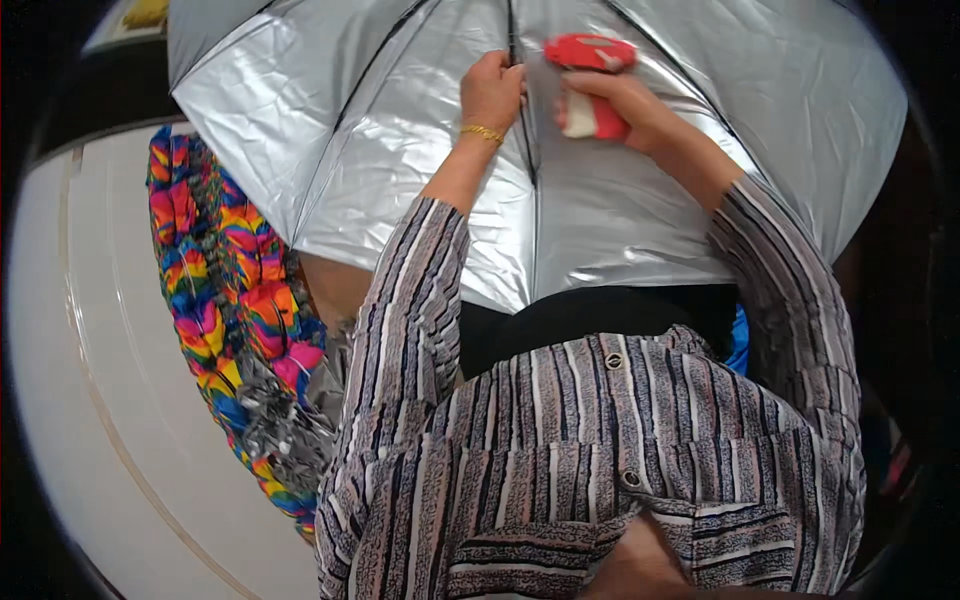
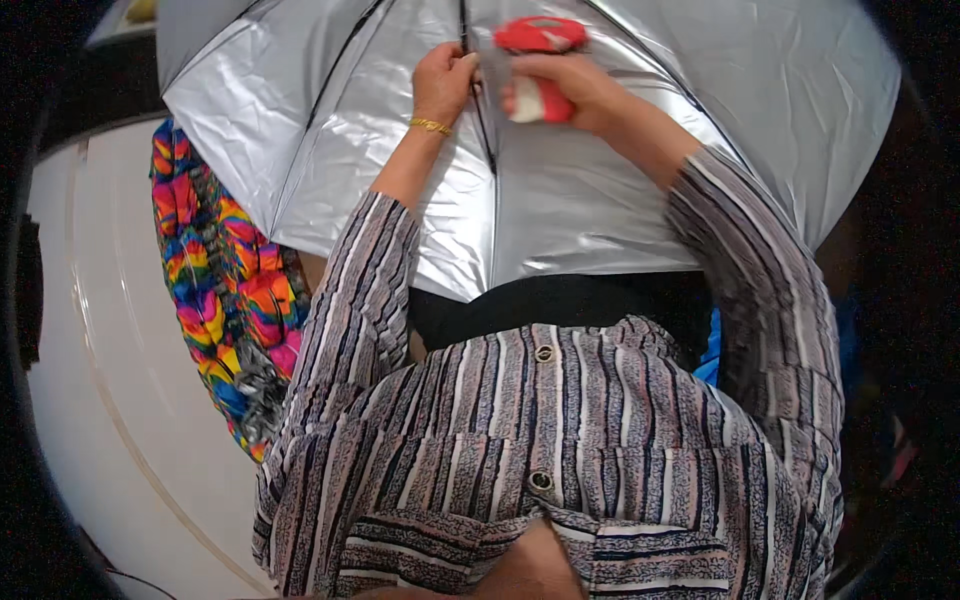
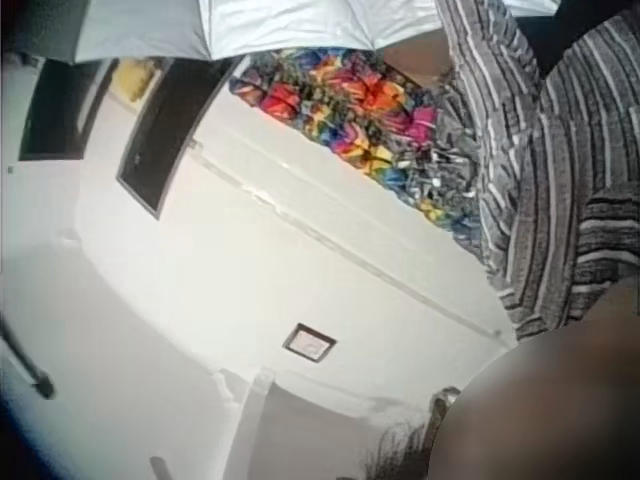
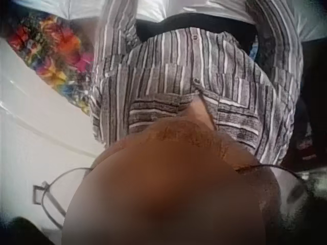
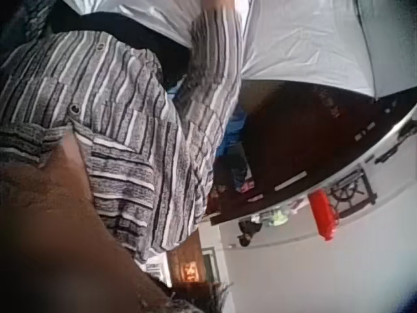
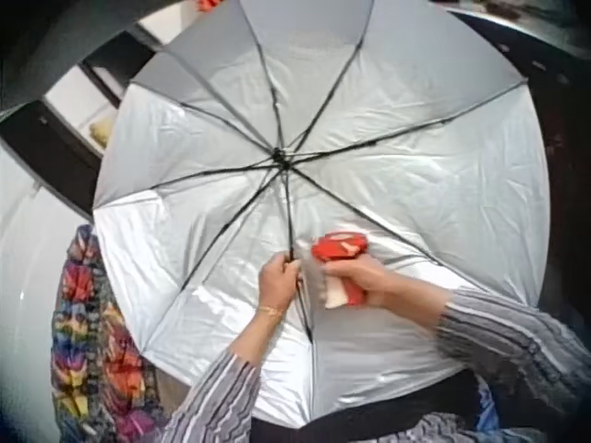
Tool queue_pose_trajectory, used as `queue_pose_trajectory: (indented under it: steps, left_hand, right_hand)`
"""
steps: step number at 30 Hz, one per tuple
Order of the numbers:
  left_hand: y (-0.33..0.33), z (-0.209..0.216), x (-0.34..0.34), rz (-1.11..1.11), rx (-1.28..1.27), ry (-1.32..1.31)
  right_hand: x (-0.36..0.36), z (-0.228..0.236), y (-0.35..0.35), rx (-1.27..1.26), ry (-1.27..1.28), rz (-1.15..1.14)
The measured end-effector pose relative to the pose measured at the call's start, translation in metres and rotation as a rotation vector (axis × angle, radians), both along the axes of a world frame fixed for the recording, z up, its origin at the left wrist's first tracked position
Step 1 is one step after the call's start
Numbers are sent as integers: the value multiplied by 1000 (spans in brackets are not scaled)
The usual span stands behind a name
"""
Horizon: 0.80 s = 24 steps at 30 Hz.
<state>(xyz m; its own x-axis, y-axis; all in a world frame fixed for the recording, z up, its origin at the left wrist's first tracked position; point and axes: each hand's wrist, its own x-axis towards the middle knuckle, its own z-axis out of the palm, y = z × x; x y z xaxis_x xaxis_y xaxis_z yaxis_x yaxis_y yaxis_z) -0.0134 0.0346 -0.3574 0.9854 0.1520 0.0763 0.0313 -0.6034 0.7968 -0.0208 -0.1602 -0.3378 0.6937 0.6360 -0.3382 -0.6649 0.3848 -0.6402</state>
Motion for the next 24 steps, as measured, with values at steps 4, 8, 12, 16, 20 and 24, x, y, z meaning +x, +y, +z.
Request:
queue_pose_trajectory:
  steps: [4,8,12,16,20,24]
  left_hand:
    - [45,8,-6,82,386,-260]
    - [130,46,-53,383,902,-351]
    - [166,31,-76,434,976,98]
    - [166,17,-67,361,701,158]
    - [150,19,-48,300,690,172]
    - [130,29,-45,199,683,178]
  right_hand:
    - [-66,12,-56,-153,90,175]
    - [-128,33,-98,-196,170,282]
    - [-131,29,-94,-263,95,90]
    - [-97,22,-74,-366,-147,-87]
    - [-39,23,-67,-181,-345,-416]
    - [4,21,-105,-256,-501,-582]
